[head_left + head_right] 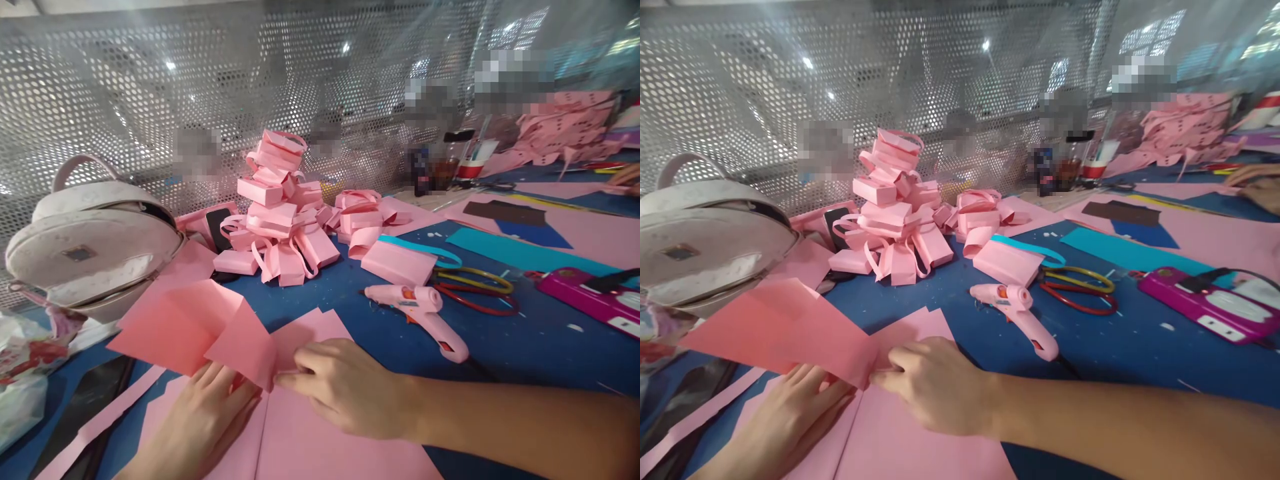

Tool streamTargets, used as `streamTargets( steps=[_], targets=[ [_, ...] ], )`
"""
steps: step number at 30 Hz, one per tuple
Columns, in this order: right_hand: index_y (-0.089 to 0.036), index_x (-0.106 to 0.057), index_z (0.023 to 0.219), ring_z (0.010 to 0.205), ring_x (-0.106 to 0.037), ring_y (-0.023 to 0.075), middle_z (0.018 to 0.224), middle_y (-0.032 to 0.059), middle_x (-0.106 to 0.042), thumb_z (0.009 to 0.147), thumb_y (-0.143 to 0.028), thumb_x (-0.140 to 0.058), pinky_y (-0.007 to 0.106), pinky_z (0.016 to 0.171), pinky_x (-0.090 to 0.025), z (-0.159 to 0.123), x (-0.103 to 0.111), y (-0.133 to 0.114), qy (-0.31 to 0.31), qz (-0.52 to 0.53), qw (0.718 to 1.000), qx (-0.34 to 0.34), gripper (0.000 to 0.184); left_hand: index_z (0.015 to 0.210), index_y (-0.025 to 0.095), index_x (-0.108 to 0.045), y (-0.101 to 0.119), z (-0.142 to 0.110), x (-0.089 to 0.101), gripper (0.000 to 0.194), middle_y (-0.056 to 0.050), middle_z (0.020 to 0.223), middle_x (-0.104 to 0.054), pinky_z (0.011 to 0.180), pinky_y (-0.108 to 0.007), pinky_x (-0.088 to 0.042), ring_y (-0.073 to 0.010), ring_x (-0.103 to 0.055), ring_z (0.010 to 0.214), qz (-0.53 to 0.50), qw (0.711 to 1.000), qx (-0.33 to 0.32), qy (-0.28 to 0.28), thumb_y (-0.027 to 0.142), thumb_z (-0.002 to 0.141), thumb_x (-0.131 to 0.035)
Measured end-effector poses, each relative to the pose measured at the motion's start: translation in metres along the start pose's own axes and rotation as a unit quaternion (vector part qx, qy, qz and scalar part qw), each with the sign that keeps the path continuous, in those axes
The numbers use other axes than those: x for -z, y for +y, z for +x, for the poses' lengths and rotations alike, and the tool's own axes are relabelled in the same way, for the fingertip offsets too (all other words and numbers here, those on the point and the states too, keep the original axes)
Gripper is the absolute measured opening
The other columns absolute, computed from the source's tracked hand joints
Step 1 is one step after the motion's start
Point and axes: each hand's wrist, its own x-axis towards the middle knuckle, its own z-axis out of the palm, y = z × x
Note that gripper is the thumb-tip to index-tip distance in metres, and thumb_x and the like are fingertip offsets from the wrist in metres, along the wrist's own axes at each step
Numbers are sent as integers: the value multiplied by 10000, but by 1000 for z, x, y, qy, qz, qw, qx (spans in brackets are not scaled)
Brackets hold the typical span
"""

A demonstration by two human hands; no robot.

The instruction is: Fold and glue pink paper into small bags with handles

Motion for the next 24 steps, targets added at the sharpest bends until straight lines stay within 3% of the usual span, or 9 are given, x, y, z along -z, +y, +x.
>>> streamTargets(
  steps=[6, 12, 20, 24],
  targets=[
    [-251, -617, 1226, 752, -553, 170, 908, 21, -615, 933, -195, -506, 324, 613, -317, 1, 0, 0, -1, 8, 1000, 1, 318, 1072, 211, -644, 0, 1, -5, 301, -59, 954, -696, 708, -310, -539, -215, -661, 832, -22, 998, -46, 29, 58, 939, -421],
    [-202, -612, 1179, 799, -571, 182, 936, 35, -639, 915, -150, -489, 316, 640, -341, 3, 1, 0, 0, 33, 999, -39, 296, 1296, 171, -584, -6, -16, -12, 378, -102, 1129, -696, 913, -378, -548, -262, -654, 1033, 14, 996, -77, -43, 112, 959, -424],
    [-181, -638, 1036, 767, -559, 188, 929, 42, -638, 916, -180, -475, 340, 638, -350, 5, -1, 1, -11, 23, 998, -55, 203, 1370, 175, -532, -11, -16, -12, 456, -96, 1148, -715, 893, -365, -583, -265, -677, 1029, 18, 995, -76, -68, 96, 936, -416],
    [-187, -627, 1090, 773, -566, 192, 954, 44, -644, 926, -189, -470, 346, 648, -364, 5, -2, 2, -4, 28, 998, -51, 227, 1373, 213, -522, -11, -12, -7, 482, -81, 1100, -739, 817, -325, -608, -233, -708, 951, -15, 996, -65, -56, 74, 930, -393]
  ],
)
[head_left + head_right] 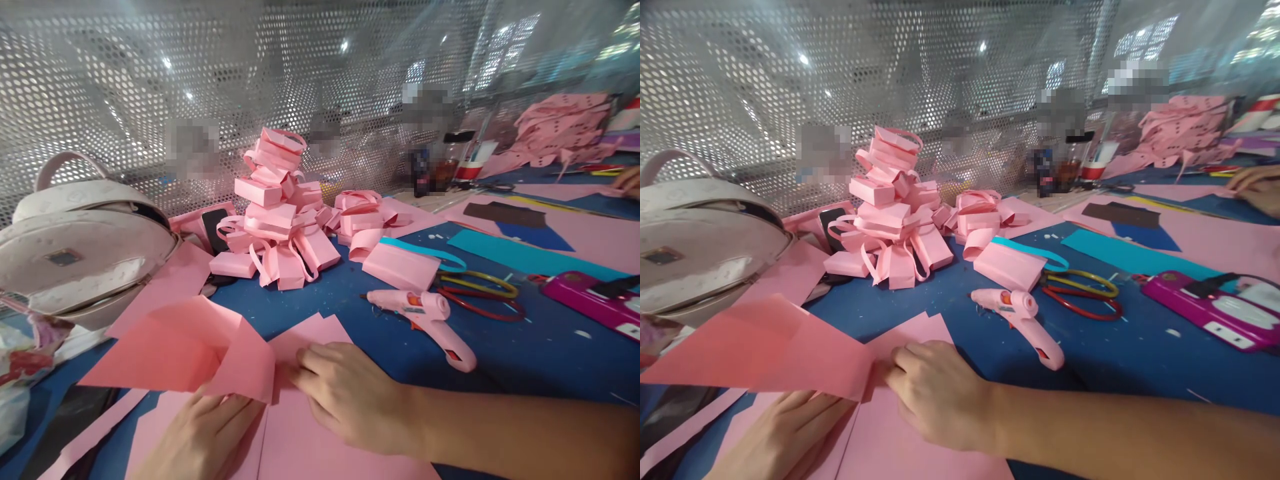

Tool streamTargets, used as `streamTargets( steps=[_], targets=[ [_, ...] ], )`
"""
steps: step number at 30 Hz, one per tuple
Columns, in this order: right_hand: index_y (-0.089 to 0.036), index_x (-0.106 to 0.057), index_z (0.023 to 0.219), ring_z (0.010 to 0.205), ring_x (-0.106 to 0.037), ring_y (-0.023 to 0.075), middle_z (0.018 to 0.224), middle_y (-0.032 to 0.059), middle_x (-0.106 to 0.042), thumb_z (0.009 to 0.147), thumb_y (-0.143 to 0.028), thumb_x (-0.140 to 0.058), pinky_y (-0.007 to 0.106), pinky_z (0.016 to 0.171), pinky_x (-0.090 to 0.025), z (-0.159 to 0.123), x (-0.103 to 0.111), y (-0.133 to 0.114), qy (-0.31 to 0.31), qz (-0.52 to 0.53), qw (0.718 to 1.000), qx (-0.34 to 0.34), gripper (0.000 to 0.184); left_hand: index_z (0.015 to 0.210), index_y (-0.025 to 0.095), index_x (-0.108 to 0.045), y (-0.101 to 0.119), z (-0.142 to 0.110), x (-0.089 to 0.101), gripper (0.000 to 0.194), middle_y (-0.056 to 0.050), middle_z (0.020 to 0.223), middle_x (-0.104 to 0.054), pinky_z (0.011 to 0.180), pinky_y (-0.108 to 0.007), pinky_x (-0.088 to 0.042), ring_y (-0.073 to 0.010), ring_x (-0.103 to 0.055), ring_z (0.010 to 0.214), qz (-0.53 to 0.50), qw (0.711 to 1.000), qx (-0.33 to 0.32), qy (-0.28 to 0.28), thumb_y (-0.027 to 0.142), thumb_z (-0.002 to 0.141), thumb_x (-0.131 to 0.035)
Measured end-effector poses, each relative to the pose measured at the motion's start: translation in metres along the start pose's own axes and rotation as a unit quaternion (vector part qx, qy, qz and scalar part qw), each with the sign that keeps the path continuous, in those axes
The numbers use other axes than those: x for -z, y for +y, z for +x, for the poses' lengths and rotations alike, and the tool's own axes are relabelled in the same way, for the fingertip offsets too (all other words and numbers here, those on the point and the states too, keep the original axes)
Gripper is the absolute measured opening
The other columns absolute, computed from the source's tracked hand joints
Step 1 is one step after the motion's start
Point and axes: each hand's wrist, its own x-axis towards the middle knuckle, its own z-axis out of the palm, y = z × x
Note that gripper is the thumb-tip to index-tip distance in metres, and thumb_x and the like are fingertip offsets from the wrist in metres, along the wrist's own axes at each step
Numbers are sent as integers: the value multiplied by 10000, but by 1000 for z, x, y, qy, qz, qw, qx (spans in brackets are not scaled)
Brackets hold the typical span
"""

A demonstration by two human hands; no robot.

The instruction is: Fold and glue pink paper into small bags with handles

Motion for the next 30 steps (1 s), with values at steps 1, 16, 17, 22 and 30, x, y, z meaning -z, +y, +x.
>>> streamTargets(
  steps=[1, 16, 17, 22, 30],
  targets=[
    [-188, -624, 1107, 782, -569, 194, 965, 45, -644, 929, -191, -468, 347, 659, -373, 0, 0, 0, 0, 3, 1000, 0, 237, 1385, 228, -509, 0, 1, 1, 499, -75, 1090, -743, 812, -320, -609, -232, -709, 952, -9, 1000, 4, 4, 71, 926, -391],
    [-197, -643, 1094, 785, -548, 198, 946, 54, -613, 918, -190, -468, 348, 686, -379, 3, -2, 3, 15, 8, 1000, -22, 248, 1313, 198, -531, 3, 1, 1, 432, -82, 1062, -739, 759, -313, -596, -225, -701, 884, -13, 1000, 9, 10, 71, 942, -349],
    [-190, -647, 1084, 788, -550, 198, 947, 56, -614, 916, -184, -469, 347, 686, -376, 3, -2, 2, 14, 10, 1000, -24, 245, 1302, 186, -538, 4, 2, 0, 423, -80, 1044, -743, 737, -308, -595, -225, -699, 863, -3, 1000, 2, 17, 64, 936, -364],
    [-169, -661, 1011, 808, -567, 198, 950, 62, -621, 914, -158, -464, 333, 701, -380, 4, 1, 0, 1, 31, 999, -35, 220, 1216, 127, -586, 15, 3, -3, 388, -101, 998, -748, 791, -396, -590, -277, -684, 876, 52, 997, -12, 63, 40, 915, -356],
    [-224, -667, 1123, 798, -565, 174, 873, 18, -607, 916, -121, -474, 298, 671, -379, 3, 2, -3, 39, 43, 998, -2, 302, 1098, 214, -653, 26, 22, 12, 282, -103, 1045, -677, 785, -354, -573, -264, -627, 944, -141, 974, 174, 25, 429, 920, -618]
  ],
)
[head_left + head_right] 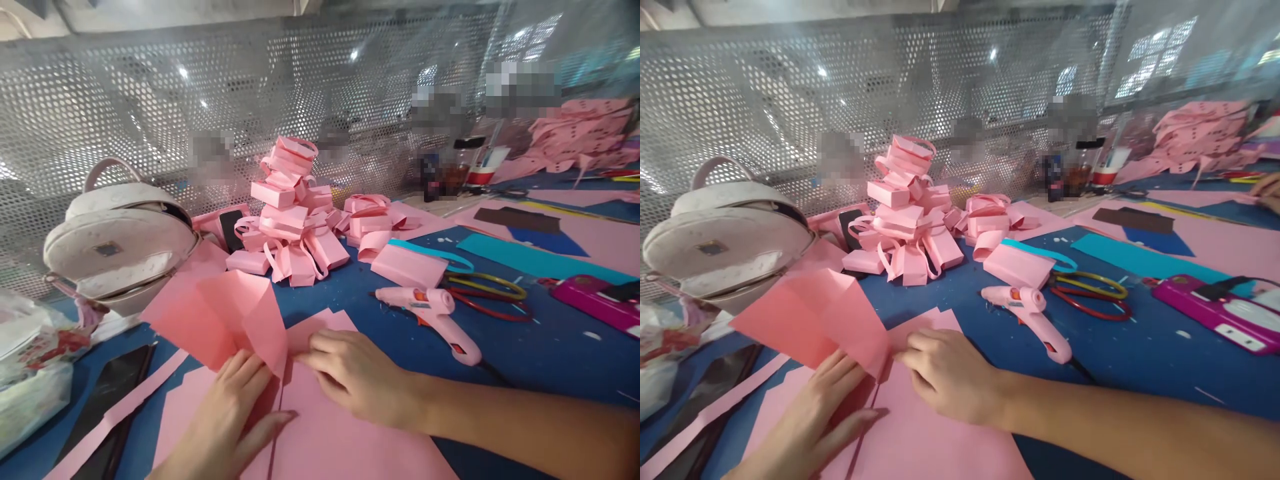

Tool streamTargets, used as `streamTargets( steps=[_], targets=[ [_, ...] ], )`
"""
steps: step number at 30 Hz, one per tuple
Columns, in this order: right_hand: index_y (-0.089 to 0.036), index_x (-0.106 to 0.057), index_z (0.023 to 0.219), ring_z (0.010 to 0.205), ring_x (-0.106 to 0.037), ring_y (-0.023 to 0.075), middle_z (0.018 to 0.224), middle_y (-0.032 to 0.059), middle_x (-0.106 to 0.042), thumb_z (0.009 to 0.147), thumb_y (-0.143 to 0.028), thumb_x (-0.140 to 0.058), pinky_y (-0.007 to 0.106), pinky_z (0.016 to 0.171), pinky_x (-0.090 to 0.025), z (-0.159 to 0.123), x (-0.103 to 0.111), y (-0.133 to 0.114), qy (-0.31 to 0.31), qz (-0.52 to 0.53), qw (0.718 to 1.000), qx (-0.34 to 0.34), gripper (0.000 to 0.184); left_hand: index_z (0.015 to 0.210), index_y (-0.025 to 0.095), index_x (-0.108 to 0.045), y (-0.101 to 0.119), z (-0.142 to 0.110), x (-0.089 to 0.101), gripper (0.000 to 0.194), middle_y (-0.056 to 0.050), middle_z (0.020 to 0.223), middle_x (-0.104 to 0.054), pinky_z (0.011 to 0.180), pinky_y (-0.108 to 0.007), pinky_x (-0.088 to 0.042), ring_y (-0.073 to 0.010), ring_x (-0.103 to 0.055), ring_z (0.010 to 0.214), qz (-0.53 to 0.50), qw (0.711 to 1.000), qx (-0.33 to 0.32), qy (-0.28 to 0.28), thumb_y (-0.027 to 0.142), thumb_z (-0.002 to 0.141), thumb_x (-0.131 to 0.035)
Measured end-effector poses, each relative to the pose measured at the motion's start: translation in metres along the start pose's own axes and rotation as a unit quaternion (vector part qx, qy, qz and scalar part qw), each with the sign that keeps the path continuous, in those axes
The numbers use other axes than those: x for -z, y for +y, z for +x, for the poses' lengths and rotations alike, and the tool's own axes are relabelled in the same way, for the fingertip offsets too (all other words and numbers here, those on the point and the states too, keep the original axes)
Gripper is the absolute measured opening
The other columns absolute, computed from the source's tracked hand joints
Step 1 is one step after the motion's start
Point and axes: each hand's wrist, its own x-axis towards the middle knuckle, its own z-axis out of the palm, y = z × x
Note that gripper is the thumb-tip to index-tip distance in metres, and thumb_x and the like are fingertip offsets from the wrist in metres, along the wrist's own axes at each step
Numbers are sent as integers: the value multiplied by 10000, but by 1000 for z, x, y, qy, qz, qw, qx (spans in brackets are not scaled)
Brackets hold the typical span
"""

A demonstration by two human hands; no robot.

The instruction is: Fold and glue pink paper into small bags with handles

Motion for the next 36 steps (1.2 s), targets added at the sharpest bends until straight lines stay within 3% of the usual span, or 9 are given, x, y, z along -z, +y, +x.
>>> streamTargets(
  steps=[4, 7, 11, 14, 20, 25, 31, 34, 36],
  targets=[
    [-184, -640, 1234, 833, -578, 194, 922, 52, -639, 922, -128, -473, 306, 703, -397, -1, -2, -1, -5, 4, 998, 56, 358, 774, 191, -671, 2, 10, -4, 213, -65, 810, -649, 682, -327, -524, -226, -615, 754, -27, 993, 91, 71, 352, 902, -614],
    [-204, -679, 1190, 854, -602, 192, 944, 52, -674, 914, -107, -482, 297, 713, -398, -3, -2, 1, 23, 45, 998, 28, 353, 653, 199, -645, 3, 13, 2, 288, -25, 702, -631, 673, -281, -486, -180, -595, 677, -97, 985, 115, 89, 247, 907, -520],
    [-197, -751, 995, 834, -625, 165, 919, 24, -718, 935, -143, -503, 260, 702, -406, -4, 1, 1, 48, 154, 986, -42, 261, 710, 211, -685, 6, 11, 14, 278, -7, 756, -689, 701, -244, -477, -175, -636, 754, -256, 946, 178, 86, 313, 913, -525],
    [-217, -768, 1049, 747, -603, 144, 866, 14, -699, 935, -169, -535, 250, 666, -398, -5, 0, -1, 32, 188, 981, -41, 264, 801, 223, -743, 9, 8, 14, 255, -7, 843, -746, 751, -244, -496, -199, -674, 839, -337, 913, 213, 83, 375, 896, -561],
    [-220, -743, 1162, 684, -538, 142, 753, 8, -592, 900, -133, -568, 259, 642, -382, -7, -5, -6, 5, 188, 982, -21, 328, 829, 216, -775, 11, 1, 4, 245, -7, 780, -751, 721, -242, -524, -204, -688, 776, -344, 897, 244, 129, 427, 848, -653],
    [-209, -705, 1234, 710, -535, 144, 774, 13, -572, 909, -137, -568, 262, 679, -416, -6, -1, -9, -11, 257, 966, -10, 359, 856, 208, -772, 12, -2, 2, 223, -27, 832, -765, 733, -243, -554, -215, -711, 813, -342, 901, 230, 136, 402, 849, -662],
    [-166, -692, 1243, 761, -558, 146, 810, 28, -578, 934, -142, -513, 251, 672, -441, -7, 1, -12, -3, 341, 939, -47, 358, 1138, 220, -666, 17, -4, 4, 294, -30, 925, -755, 804, -271, -572, -203, -717, 865, -349, 902, 213, 139, 320, 863, -640],
    [-165, -677, 1264, 780, -570, 149, 831, 36, -575, 947, -179, -512, 258, 693, -459, -8, 0, -11, 3, 363, 931, -46, 358, 854, 208, -653, 18, -5, 5, 108, 19, 689, -658, 625, -206, -540, -151, -651, 659, -261, 938, 181, 138, 314, 857, -634],
    [-157, -681, 1254, 790, -571, 152, 849, 43, -577, 955, -207, -514, 268, 714, -468, -8, -1, -11, 11, 363, 931, -43, 346, 646, 209, -548, 18, -6, 6, 256, 57, 541, -519, 491, -177, -463, -116, -532, 513, -199, 953, 168, 155, 349, 806, -690]
  ],
)
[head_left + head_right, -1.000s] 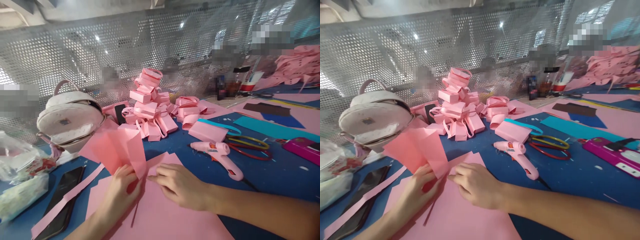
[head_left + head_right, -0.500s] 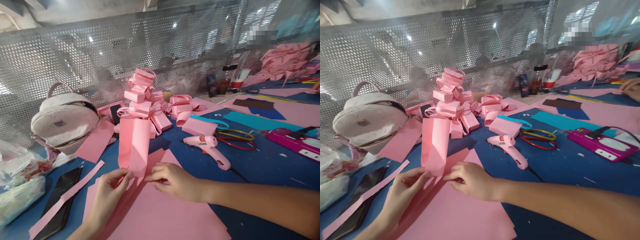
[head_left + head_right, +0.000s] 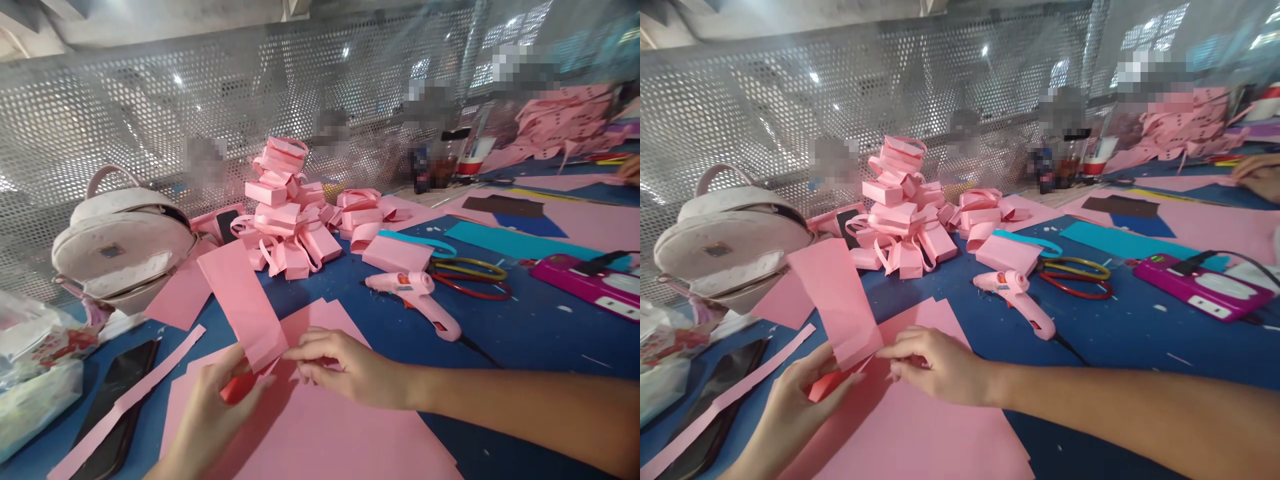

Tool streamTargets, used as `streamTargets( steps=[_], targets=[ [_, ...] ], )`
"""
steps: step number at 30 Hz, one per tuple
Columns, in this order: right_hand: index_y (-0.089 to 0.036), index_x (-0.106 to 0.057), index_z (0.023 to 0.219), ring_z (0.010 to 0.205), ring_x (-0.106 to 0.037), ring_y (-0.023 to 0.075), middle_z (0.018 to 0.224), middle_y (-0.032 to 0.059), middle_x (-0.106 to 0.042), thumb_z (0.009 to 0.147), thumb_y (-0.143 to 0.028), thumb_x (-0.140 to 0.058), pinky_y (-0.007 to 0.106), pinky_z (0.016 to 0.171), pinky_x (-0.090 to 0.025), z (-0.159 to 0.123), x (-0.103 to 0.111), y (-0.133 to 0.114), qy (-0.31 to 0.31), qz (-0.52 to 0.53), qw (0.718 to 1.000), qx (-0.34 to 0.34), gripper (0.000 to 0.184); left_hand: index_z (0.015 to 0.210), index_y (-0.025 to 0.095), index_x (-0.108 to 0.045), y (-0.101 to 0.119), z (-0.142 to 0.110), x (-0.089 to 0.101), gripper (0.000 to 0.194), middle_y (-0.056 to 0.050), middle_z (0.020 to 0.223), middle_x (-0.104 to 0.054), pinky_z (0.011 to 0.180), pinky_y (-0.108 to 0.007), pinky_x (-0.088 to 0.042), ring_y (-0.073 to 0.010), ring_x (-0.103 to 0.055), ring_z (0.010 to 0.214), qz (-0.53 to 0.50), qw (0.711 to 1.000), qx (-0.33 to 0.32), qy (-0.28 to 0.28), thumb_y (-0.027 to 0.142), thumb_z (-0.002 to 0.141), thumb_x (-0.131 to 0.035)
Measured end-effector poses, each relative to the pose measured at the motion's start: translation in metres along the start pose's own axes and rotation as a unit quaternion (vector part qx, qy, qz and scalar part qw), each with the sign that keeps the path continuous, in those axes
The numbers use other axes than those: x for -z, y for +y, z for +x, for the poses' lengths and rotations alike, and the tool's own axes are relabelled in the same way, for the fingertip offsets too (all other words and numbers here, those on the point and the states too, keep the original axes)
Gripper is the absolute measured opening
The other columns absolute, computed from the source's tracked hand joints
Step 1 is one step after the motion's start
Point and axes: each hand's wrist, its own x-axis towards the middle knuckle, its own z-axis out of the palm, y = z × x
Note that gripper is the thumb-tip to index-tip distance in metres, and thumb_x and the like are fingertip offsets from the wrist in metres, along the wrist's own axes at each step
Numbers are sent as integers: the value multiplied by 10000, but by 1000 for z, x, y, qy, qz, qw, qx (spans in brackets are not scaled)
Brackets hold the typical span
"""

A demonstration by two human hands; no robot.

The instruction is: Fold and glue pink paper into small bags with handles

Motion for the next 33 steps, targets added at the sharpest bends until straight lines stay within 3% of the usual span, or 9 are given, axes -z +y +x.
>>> streamTargets(
  steps=[2, 4, 7, 10, 13, 20, 26, 33],
  targets=[
    [-150, -684, 1240, 800, -570, 154, 872, 50, -584, 962, -219, -506, 276, 729, -472, -1, 0, 0, 6, -8, 1000, 10, 337, 579, 212, -493, 1, -1, 1, 341, 69, 496, -462, 451, -175, -431, -104, -471, 468, 26, 1000, -9, 15, 373, 753, -737],
    [-151, -677, 1243, 825, -573, 160, 903, 60, -600, 966, -216, -495, 283, 748, -475, -2, 0, -1, 10, -14, 1000, 22, 338, 616, 212, -560, 3, -2, 2, 263, 52, 525, -527, 499, -185, -484, -115, -521, 494, 17, 1000, -3, 10, 360, 766, -717],
    [-178, -634, 1304, 899, -579, 176, 970, 76, -626, 967, -203, -481, 298, 790, -481, -4, 1, -3, 7, -22, 999, 48, 371, 825, 210, -700, 5, -1, 4, 131, 3, 696, -693, 646, -216, -566, -147, -653, 622, -31, 999, 10, -4, 307, 835, -612],
    [-208, -573, 1379, 931, -575, 181, 1010, 82, -636, 960, -165, -457, 315, 832, -477, -6, 2, -5, 5, -40, 996, 76, 437, 1058, 225, -723, 3, 0, 9, 249, -19, 903, -772, 777, -242, -588, -186, -738, 806, -54, 998, 18, -11, 272, 857, -582],
    [-182, -569, 1384, 923, -569, 183, 1001, 89, -647, 951, -150, -447, 321, 852, -471, -8, 3, -5, 14, -53, 994, 96, 451, 1160, 240, -709, -5, 4, 16, 308, -26, 981, -787, 821, -266, -599, -228, -756, 920, -26, 1000, 6, -17, 283, 865, -631],
    [-159, -625, 1314, 911, -561, 174, 918, 71, -638, 939, -98, -423, 305, 827, -465, -8, 2, -2, 75, -47, 987, 134, 430, 1023, 271, -790, -12, 13, 34, 189, -25, 917, -792, 685, -241, -613, -242, -763, 871, 128, 981, -147, 5, 276, 883, -663],
    [-198, -566, 1375, 952, -564, 164, 995, 67, -651, 940, -104, -456, 242, 689, -466, -7, 1, -1, 87, -14, 993, 81, 459, 1014, 257, -780, -14, 15, 41, 176, -29, 970, -787, 667, -226, -584, -212, -755, 820, 183, 962, -199, 28, 269, 909, -640],
    [-188, -547, 1397, 1058, -584, 185, 1070, 87, -685, 945, -115, -450, 318, 845, -501, -7, -1, 1, 79, -9, 993, 86, 468, 761, 220, -741, -4, 19, 34, 265, -17, 671, -706, 540, -191, -510, -156, -684, 602, 213, 944, -251, 17, 300, 947, -569]
  ],
)
